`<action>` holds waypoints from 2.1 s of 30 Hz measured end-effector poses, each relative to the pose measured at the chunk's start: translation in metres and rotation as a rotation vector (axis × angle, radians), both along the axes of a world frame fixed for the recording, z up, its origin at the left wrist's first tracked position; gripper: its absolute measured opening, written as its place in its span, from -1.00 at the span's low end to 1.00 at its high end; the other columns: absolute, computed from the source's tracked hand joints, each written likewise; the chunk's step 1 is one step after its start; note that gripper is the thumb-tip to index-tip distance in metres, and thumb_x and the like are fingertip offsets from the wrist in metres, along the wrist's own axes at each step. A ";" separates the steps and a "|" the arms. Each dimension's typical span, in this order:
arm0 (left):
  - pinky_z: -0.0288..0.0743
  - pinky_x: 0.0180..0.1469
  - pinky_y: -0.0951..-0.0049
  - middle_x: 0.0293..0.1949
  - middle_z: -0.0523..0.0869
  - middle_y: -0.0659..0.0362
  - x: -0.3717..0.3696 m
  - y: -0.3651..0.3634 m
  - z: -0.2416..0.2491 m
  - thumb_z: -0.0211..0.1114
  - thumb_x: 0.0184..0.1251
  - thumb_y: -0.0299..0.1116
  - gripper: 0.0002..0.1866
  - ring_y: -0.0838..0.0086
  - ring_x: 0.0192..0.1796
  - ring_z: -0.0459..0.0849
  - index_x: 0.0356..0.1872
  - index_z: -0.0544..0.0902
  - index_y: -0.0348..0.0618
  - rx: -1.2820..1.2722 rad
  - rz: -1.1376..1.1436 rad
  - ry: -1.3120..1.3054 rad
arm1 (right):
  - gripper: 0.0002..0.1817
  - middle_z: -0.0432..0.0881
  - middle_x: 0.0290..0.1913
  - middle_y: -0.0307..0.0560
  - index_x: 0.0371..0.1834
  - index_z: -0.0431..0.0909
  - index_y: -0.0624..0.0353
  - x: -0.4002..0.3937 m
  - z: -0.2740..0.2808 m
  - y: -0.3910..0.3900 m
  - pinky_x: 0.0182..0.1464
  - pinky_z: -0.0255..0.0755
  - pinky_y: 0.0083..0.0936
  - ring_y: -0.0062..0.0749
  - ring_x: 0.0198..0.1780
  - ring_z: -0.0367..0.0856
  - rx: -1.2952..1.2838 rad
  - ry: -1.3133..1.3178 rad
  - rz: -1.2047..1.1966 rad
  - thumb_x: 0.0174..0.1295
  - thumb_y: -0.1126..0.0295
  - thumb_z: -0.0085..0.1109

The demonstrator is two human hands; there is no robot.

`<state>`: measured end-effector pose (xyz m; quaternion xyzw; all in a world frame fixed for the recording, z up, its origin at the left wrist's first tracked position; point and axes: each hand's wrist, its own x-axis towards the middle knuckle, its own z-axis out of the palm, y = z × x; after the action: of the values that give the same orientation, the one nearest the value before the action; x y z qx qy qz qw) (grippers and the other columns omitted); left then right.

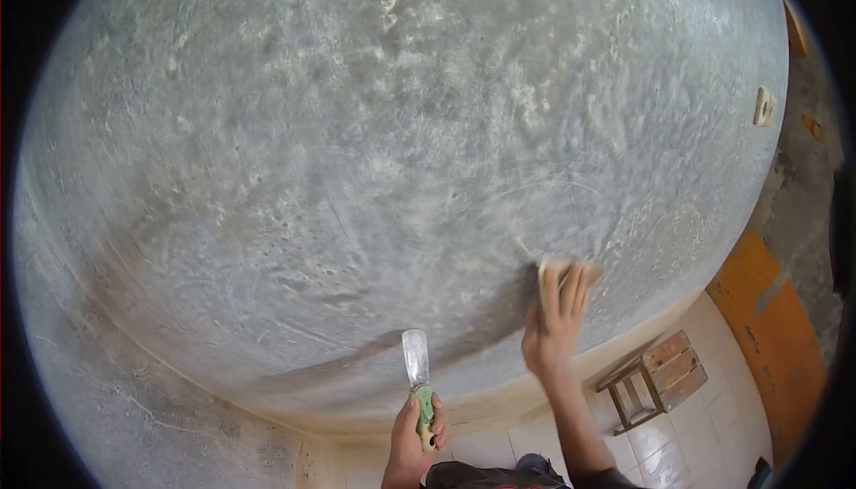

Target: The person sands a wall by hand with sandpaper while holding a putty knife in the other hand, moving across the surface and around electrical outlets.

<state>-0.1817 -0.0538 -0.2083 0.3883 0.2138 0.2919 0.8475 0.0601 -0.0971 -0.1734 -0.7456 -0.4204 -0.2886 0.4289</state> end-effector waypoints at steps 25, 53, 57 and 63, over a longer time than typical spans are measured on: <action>0.22 -0.61 0.49 -0.61 0.37 0.26 -0.004 -0.005 -0.011 -0.20 0.51 0.10 -0.50 0.54 -0.64 0.34 -0.12 0.43 -0.18 -0.037 0.105 -0.104 | -0.39 -0.10 0.49 0.39 0.42 0.25 0.08 -0.011 0.038 0.004 0.37 -0.16 0.30 0.51 0.46 -0.21 -0.023 -0.076 0.111 0.24 0.47 0.06; 0.14 -0.78 0.54 -0.66 0.38 0.23 -0.086 0.061 0.010 -0.22 0.53 0.05 -0.49 0.54 -0.78 0.28 -0.09 0.44 -0.25 0.123 0.295 -0.135 | -0.28 0.31 0.36 -0.04 0.33 0.40 -0.19 -0.075 0.104 0.091 0.33 -0.02 0.05 -0.01 0.37 0.21 -0.129 -0.976 0.336 0.02 0.10 0.36; 0.14 -0.79 0.54 -0.66 0.40 0.23 -0.133 0.092 0.020 -0.12 0.51 0.01 -0.52 0.55 -0.80 0.28 -0.10 0.45 -0.31 0.196 0.282 -0.017 | -0.34 0.28 0.36 0.08 0.33 0.40 -0.04 -0.114 0.164 0.110 0.40 -0.15 0.11 0.00 0.40 0.14 -0.034 -0.732 0.072 0.07 0.28 0.30; 0.16 -0.78 0.54 -0.65 0.41 0.22 -0.193 0.128 0.027 -0.07 0.50 -0.01 -0.52 0.56 -0.78 0.30 -0.09 0.45 -0.35 0.235 0.252 -0.032 | -0.21 0.30 0.37 0.00 0.38 0.34 -0.14 -0.195 0.117 0.156 0.30 0.04 0.00 -0.05 0.32 0.25 -0.139 -0.967 0.372 -0.01 0.12 0.39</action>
<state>-0.3745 0.0744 -0.1815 0.4503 0.2115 0.4249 0.7563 -0.1346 0.0590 -0.0566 -0.4666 -0.7140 -0.4903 0.1793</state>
